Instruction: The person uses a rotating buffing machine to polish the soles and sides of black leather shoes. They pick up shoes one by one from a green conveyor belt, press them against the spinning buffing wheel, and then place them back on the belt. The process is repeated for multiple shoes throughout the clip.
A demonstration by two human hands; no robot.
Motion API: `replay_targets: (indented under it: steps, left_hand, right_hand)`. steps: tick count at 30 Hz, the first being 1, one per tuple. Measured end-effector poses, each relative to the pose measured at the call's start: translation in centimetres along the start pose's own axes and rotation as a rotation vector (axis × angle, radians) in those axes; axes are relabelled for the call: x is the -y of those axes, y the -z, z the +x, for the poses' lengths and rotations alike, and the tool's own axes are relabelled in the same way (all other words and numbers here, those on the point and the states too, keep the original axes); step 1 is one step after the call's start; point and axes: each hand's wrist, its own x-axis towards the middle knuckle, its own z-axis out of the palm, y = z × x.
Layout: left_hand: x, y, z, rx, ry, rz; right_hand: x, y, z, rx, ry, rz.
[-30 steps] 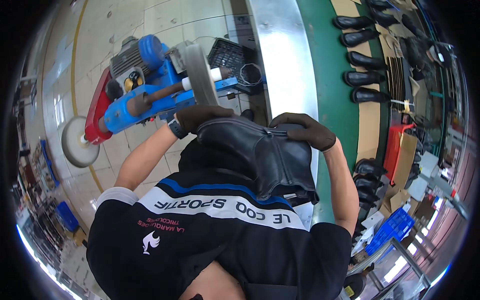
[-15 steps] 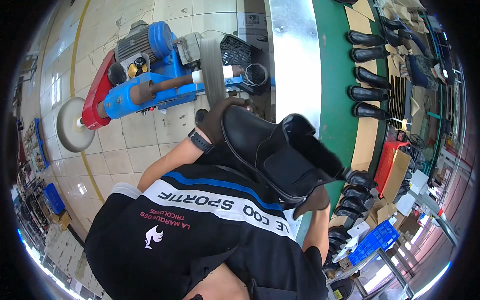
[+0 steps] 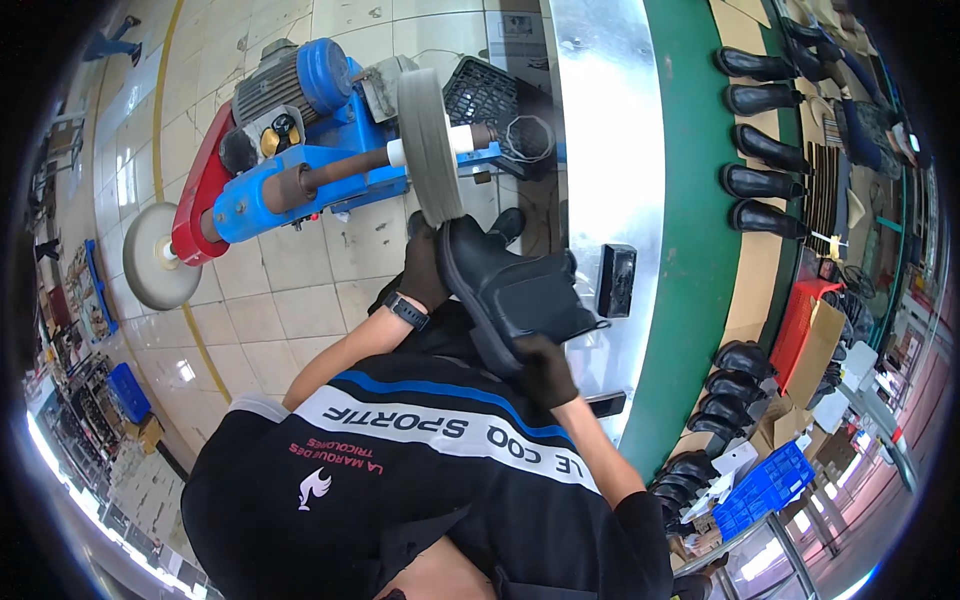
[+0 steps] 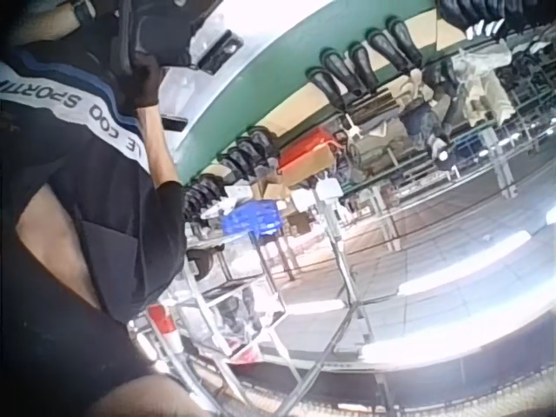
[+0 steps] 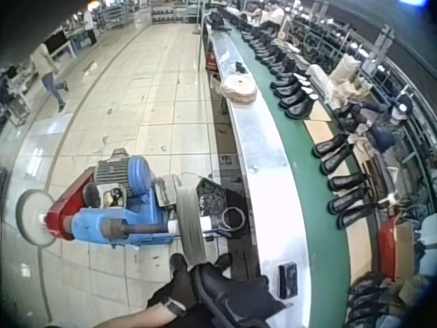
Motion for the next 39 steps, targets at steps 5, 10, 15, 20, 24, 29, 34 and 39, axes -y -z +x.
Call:
replay_targets:
  steps: [5,10,15,20,24,29,34,39]
  left_hand:
    - [-1.8,1.8,2.4,-0.422,0.068,-0.036]
    - [-4.8,6.5,8.0,-0.375,0.091,0.14]
    - [-7.0,9.3,11.0,-0.173,0.168,0.144]
    - [-5.3,8.8,6.9,-0.24,0.065,0.358]
    - [-4.6,11.4,4.2,-0.208,0.262,0.191]
    - [-4.8,4.2,1.6,-0.181,0.26,0.12]
    - [-4.5,12.4,5.1,-0.166,0.152,0.254]
    - [-4.2,12.7,7.0,-0.023,0.12,0.492]
  right_hand:
    - [-3.0,-3.7,3.4,-0.077,0.208,-0.564]
    - [-2.2,-8.8,11.7,-0.033,-0.136,0.318]
    - [-7.2,-5.7,17.7,0.03,0.181,-0.056]
    - [-6.6,-4.6,9.8,-0.026,0.214,-0.493]
    - [-3.1,-6.3,2.0,-0.12,-0.01,-0.846]
    - [0.9,-8.9,0.5,0.042,0.59,-1.296]
    - [4.9,-14.6,2.9,0.099,0.625,-1.776]
    - [3.9,-17.2,10.2,0.044,0.495,-1.963]
